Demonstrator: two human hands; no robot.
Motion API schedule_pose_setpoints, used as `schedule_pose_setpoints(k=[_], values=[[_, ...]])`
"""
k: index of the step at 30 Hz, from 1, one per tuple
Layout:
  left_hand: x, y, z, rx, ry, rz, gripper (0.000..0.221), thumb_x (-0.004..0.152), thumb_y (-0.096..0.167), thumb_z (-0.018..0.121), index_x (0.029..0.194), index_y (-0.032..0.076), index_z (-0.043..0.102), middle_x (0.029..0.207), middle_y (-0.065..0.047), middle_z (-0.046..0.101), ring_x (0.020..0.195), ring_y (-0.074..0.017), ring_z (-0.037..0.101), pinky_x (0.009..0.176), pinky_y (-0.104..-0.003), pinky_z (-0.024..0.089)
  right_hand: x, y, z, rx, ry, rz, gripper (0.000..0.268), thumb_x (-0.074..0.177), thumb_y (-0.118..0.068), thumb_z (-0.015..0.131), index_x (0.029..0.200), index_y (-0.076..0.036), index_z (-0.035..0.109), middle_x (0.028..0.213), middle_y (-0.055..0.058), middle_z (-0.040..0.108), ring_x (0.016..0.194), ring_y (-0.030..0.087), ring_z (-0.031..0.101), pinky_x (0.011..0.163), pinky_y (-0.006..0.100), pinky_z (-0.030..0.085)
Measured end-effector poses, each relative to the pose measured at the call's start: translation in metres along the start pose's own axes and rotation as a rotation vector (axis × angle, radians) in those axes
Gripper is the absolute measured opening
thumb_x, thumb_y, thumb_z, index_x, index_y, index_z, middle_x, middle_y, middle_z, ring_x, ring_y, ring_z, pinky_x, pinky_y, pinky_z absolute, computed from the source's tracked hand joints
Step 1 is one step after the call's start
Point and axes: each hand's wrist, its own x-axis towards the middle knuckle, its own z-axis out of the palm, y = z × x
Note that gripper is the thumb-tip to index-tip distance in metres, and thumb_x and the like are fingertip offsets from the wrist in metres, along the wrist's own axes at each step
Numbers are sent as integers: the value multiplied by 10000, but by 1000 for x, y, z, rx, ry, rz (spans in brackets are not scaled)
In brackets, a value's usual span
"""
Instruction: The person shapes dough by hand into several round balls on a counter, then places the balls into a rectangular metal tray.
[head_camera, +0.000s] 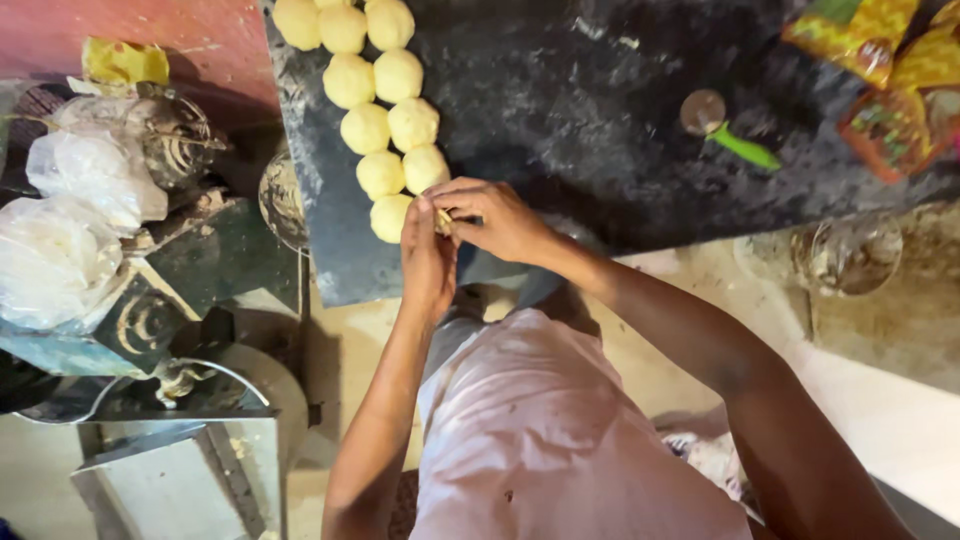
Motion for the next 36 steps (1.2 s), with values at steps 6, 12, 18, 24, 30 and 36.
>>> schedule_pose_setpoints(k=[6,12,18,24,30,36], values=[[5,23,-16,523,64,41,319,1145,346,422,1044,91,585,862,37,530,746,-51,436,638,-249,370,8,-21,58,-68,343,423,149,902,-60,746,1040,-8,759,965,106,772,793,185,760,721,280,583],[33,53,-52,1048,173,574,425,1160,267,503,817,18,480,730,-24,417,693,-113,379,604,-318,325,-9,-4,22,1095,-95,695,180,914,-14,727,1079,57,718,1026,132,756,958,203,736,837,324,576],[44,95,-90,1082,182,628,439,1175,279,549,829,11,524,874,-87,478,771,-165,460,685,-333,415,30,84,48,-459,599,104,412,971,-194,814,1259,54,656,1157,226,725,1060,298,704,924,339,547],[46,119,-84,177,233,28,411,1082,384,395,1041,18,578,997,-154,694,889,-278,738,847,-421,625,53,93,78,42,470,658,682,801,-289,847,1351,-30,539,1092,179,785,971,294,772,846,362,599],[42,128,-84,-104,293,-38,289,1098,235,507,1070,-40,588,1036,-172,697,1011,-308,721,949,-453,633,56,2,45,-880,507,-111,907,711,-371,838,1461,-73,424,1134,226,704,978,341,710,769,381,539],[30,110,-87,238,112,-61,148,1096,94,607,1129,-36,671,1099,-115,688,996,-171,669,910,-308,586,66,-9,110,-54,297,339,203,907,-170,789,1081,-65,779,1023,63,791,849,183,781,741,291,618]])
